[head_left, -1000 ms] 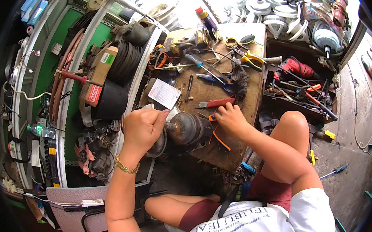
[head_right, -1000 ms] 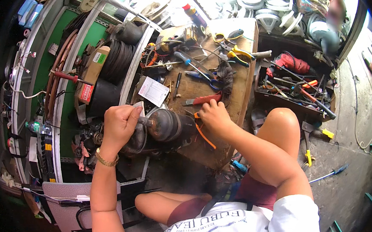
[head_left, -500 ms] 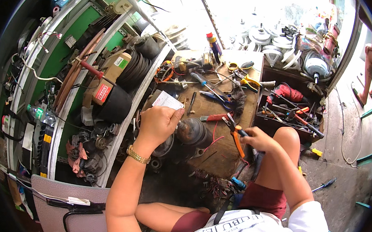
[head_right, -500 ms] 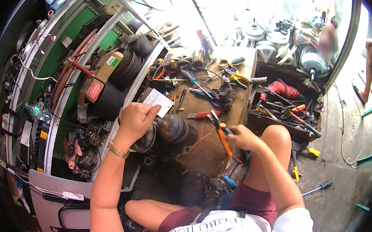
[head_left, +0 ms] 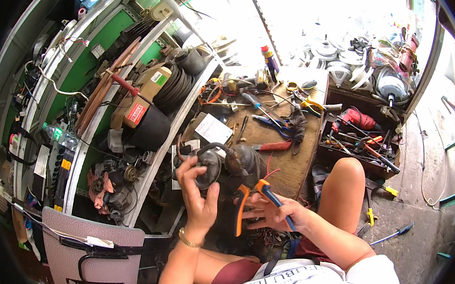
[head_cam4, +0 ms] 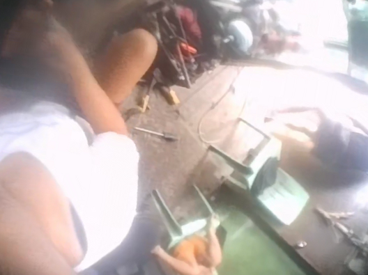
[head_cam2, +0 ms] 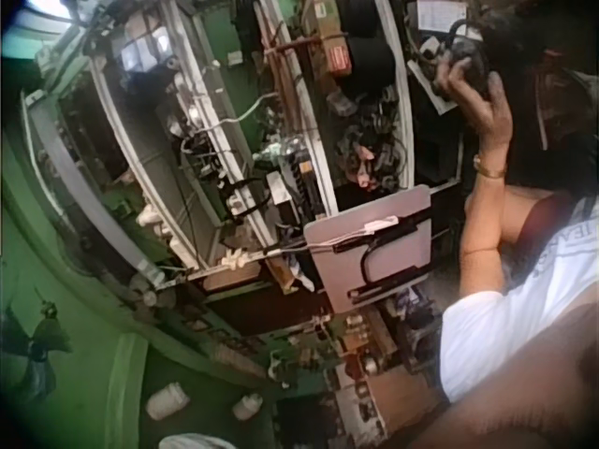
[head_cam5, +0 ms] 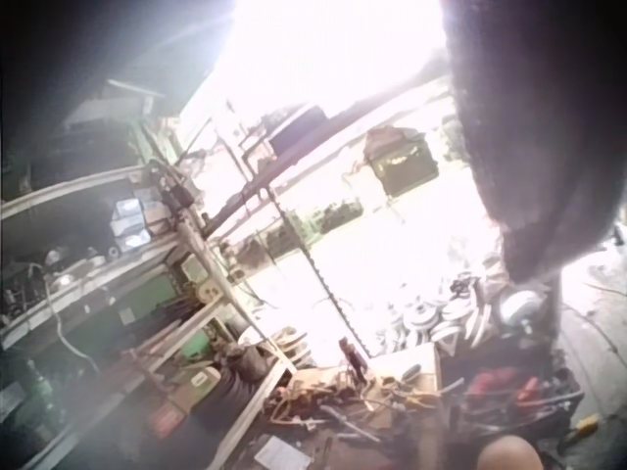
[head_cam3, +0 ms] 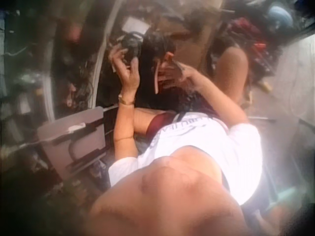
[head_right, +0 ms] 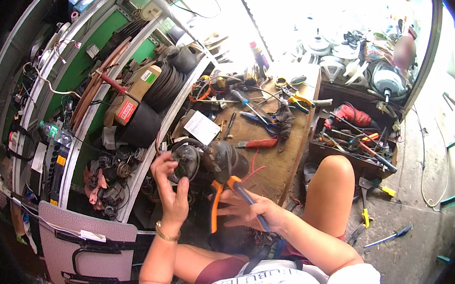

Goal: The person is repairing a compressor by using a screwdriver to pry components, using pliers to manipulate wires, and using a hammer to tap parts on a workbench.

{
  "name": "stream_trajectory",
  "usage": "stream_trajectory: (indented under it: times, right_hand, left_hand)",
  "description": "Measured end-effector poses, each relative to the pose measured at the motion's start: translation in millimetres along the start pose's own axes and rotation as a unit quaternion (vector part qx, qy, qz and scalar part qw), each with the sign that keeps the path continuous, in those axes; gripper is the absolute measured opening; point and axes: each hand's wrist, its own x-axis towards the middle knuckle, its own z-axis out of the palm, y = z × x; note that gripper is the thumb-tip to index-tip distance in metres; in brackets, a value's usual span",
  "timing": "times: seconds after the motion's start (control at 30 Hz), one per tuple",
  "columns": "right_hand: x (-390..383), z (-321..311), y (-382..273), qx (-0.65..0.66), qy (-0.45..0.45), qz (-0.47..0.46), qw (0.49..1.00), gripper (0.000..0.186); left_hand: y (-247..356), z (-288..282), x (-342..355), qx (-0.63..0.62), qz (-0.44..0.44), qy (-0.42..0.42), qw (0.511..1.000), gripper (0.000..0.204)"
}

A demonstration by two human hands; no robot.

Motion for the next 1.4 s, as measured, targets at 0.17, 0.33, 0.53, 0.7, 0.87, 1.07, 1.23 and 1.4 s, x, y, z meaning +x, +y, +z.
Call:
stream_trajectory:
  times: [0.17, 0.33, 0.53, 0.7, 0.87, 1.07, 1.23, 1.4]
  right_hand:
    - [32, 6, 5, 0.042, -0.02, 0.027, 0.999, 0.082]
    - [46, 1, 7, 0.054, -0.013, -0.012, 0.998, 0.075]
    - [54, 13, 7, 0.096, 0.009, -0.026, 0.995, 0.069]
    - [52, 25, 5, 0.082, 0.031, -0.006, 0.996, 0.061]
    - [50, 31, 10, 0.134, 0.091, -0.003, 0.987, 0.056]
    - [61, 29, 10, 0.166, 0.016, 0.025, 0.986, 0.066]
    - [64, 32, 5, 0.11, 0.011, 0.045, 0.993, 0.059]
    - [63, 32, 2, 0.116, 0.031, 0.05, 0.991, 0.056]
  left_hand:
    - [7, -9, -42, -0.104, -0.175, -0.096, 0.974, 0.062]
    - [15, -9, -39, -0.275, -0.294, -0.171, 0.899, 0.078]
    - [26, -8, -37, -0.2, -0.234, -0.249, 0.918, 0.087]
    - [31, -22, -27, -0.17, -0.222, -0.255, 0.926, 0.092]
    - [34, -49, 55, 0.161, 0.059, -0.149, 0.974, 0.077]
    - [31, -25, 139, 0.243, -0.031, -0.363, 0.899, 0.037]
    - [-2, 7, 132, 0.268, -0.072, -0.396, 0.875, 0.053]
    - [-15, 19, 111, 0.146, -0.07, -0.257, 0.953, 0.051]
